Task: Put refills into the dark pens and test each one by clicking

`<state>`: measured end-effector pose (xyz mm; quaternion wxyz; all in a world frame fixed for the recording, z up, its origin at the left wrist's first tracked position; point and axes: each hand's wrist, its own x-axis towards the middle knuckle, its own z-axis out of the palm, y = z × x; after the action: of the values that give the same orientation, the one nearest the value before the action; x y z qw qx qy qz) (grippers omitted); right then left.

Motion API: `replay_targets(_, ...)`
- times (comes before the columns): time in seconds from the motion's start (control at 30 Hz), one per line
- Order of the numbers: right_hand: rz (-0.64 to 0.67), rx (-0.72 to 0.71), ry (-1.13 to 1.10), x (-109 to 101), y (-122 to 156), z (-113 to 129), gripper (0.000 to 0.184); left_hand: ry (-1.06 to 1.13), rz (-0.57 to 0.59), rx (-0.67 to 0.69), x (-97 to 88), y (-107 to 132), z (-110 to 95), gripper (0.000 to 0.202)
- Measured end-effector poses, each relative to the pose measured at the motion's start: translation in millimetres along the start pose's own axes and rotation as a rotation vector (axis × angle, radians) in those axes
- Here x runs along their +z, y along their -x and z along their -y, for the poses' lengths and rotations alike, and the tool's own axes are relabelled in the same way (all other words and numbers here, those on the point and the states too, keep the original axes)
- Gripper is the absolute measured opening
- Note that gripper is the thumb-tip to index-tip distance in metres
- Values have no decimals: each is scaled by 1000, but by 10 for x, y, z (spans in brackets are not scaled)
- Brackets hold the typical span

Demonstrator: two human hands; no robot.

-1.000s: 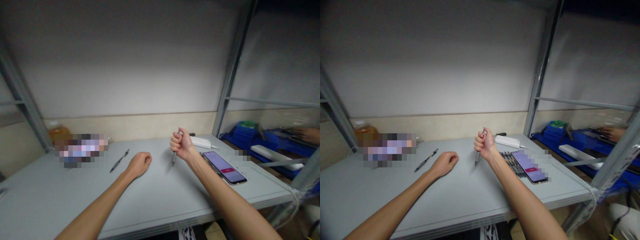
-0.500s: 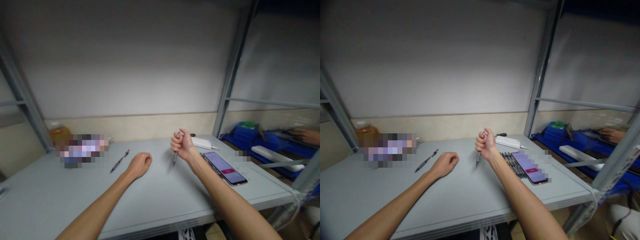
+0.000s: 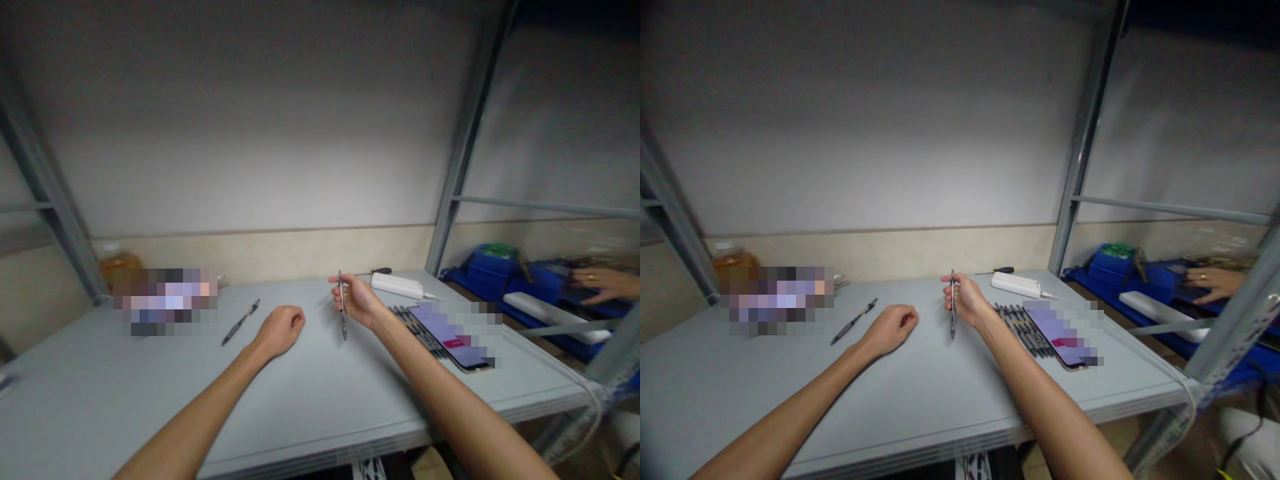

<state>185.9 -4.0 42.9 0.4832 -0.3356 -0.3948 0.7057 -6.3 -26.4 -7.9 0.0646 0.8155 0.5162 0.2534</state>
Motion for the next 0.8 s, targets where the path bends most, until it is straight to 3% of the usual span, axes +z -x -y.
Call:
replay_targets(0.13,-82,-115,332,-112,-114,-172,6,-1,16,-14,-5,1,-3,20)
replay_targets(0.23,-195,-253,786,-213,-159,-232,15,-10,6,-4,2,0,6,20)
replay_targets(0.3,-312,-331,1134,-258,-139,-234,11,-15,-2,8,9,0,14,21)
replay_targets(0.37,-393,-322,1455,-279,-88,-221,7,-15,-4,17,13,2,19,21)
replay_targets(0.47,-439,-288,1814,-296,0,-200,18,-17,2,16,11,4,20,21)
replay_targets(0.6,-481,-250,2006,-362,56,-169,24,-21,-1,25,10,4,22,22)
replay_targets(0.8,-443,-140,2019,-549,64,-97,25,-19,-6,38,27,1,33,22)
